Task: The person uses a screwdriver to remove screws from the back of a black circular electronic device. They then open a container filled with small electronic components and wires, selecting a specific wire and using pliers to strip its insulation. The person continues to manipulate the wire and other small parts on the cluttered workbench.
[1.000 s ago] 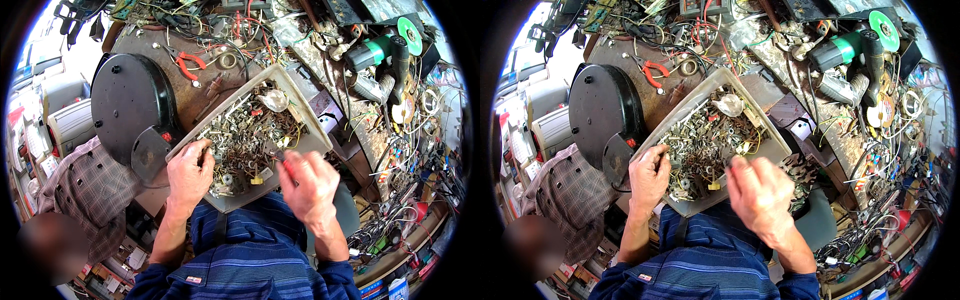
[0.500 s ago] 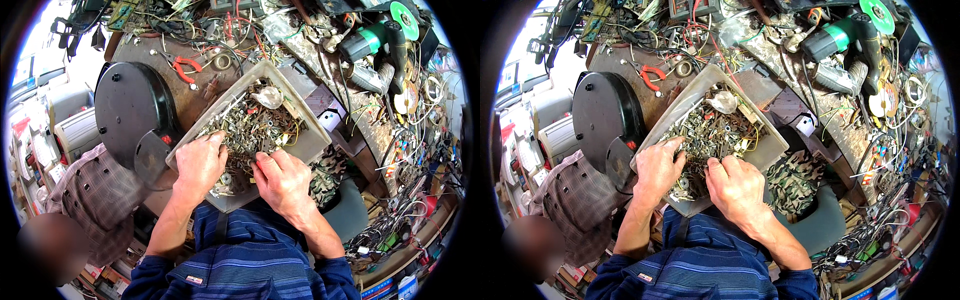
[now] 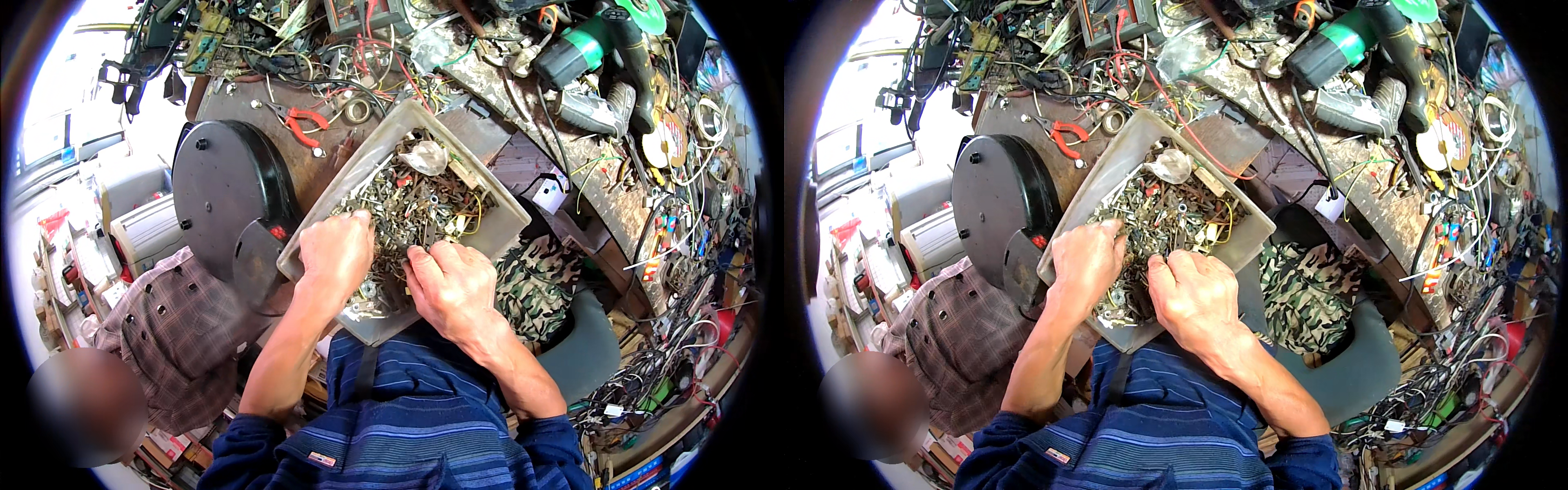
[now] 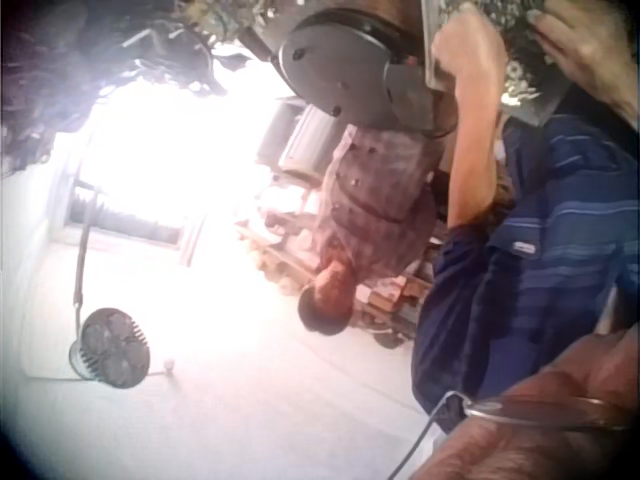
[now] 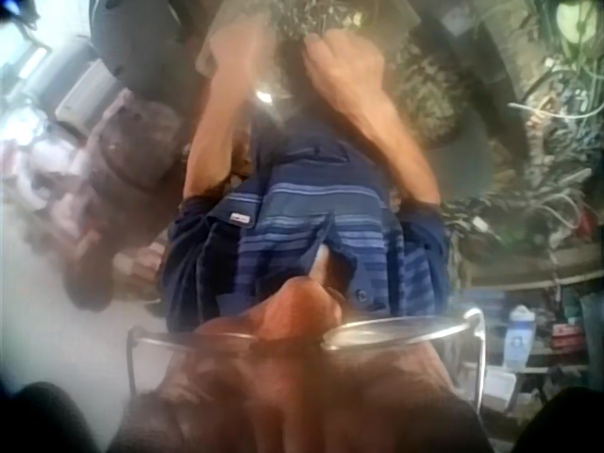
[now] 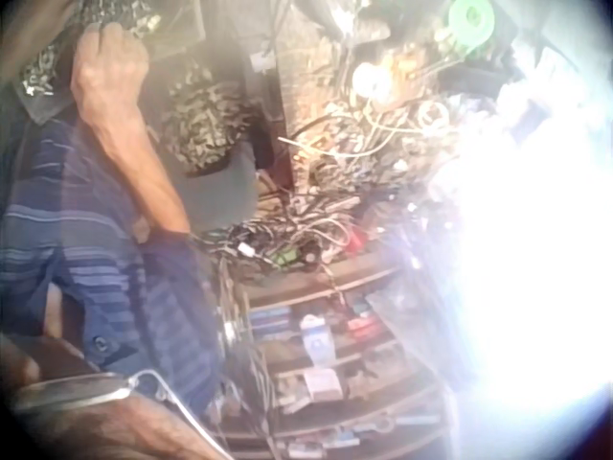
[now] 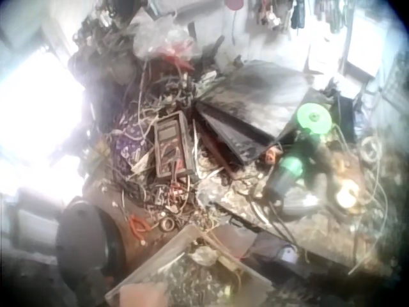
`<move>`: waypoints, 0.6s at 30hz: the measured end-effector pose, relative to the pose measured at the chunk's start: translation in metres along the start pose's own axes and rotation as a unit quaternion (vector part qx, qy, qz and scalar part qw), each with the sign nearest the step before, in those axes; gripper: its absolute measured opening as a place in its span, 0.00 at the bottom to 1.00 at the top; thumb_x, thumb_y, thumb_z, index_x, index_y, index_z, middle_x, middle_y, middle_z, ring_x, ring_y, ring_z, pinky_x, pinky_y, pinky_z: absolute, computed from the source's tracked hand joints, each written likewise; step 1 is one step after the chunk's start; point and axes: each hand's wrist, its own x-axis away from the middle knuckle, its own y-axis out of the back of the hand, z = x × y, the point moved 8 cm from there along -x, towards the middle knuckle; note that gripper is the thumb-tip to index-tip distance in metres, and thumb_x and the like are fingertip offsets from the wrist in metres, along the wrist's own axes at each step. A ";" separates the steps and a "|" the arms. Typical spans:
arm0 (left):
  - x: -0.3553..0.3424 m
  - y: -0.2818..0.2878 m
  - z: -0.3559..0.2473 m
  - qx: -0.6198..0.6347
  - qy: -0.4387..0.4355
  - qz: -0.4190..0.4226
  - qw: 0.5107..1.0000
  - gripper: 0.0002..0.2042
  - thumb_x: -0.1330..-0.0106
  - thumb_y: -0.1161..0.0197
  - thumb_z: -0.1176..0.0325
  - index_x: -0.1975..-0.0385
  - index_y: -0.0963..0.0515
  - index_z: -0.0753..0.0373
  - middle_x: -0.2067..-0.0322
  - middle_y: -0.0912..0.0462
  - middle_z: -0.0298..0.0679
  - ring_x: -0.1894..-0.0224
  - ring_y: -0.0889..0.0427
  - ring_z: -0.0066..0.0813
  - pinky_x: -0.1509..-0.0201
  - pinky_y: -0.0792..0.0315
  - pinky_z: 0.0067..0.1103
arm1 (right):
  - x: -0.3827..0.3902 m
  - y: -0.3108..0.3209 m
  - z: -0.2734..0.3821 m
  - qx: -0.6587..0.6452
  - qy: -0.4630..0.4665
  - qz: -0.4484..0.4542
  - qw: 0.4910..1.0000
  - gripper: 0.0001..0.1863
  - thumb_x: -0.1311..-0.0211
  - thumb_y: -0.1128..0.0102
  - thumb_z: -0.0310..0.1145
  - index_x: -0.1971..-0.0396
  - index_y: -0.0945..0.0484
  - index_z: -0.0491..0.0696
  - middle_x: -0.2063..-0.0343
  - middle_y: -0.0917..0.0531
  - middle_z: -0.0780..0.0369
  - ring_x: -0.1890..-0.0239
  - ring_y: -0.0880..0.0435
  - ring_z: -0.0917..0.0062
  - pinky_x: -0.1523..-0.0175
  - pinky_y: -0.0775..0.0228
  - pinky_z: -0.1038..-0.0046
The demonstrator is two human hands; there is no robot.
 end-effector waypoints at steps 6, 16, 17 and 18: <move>-0.006 -0.002 -0.003 -0.007 -0.008 0.020 1.000 0.07 0.37 0.30 0.64 0.66 0.12 0.60 0.73 0.12 0.52 0.68 0.10 0.53 0.60 0.18 0.42 | 0.002 0.000 -0.004 -0.013 -0.003 -0.015 1.000 0.10 0.48 0.30 0.27 0.64 0.15 0.44 0.75 0.22 0.60 0.73 0.16 0.66 0.66 0.21 0.63; -0.012 0.003 -0.008 -0.026 -0.010 0.046 0.999 0.09 0.42 0.32 0.66 0.72 0.14 0.67 0.74 0.13 0.59 0.68 0.10 0.58 0.60 0.18 0.45 | 0.005 0.008 -0.012 -0.040 -0.009 -0.019 0.999 0.13 0.47 0.23 0.30 0.62 0.15 0.46 0.74 0.22 0.62 0.72 0.16 0.66 0.67 0.22 0.63; -0.012 0.001 -0.008 -0.033 -0.007 0.047 0.998 0.09 0.42 0.32 0.66 0.72 0.14 0.67 0.74 0.13 0.59 0.68 0.10 0.58 0.60 0.18 0.46 | 0.005 0.011 -0.011 -0.043 -0.011 -0.020 0.999 0.13 0.46 0.23 0.30 0.62 0.15 0.46 0.74 0.22 0.62 0.72 0.16 0.65 0.67 0.21 0.63; -0.012 -0.003 -0.007 -0.039 -0.003 0.048 0.998 0.10 0.42 0.32 0.66 0.72 0.14 0.67 0.74 0.13 0.59 0.68 0.10 0.58 0.60 0.18 0.46 | 0.005 0.014 -0.011 -0.047 -0.011 -0.020 0.999 0.13 0.46 0.23 0.30 0.62 0.15 0.46 0.74 0.22 0.62 0.72 0.16 0.65 0.66 0.21 0.63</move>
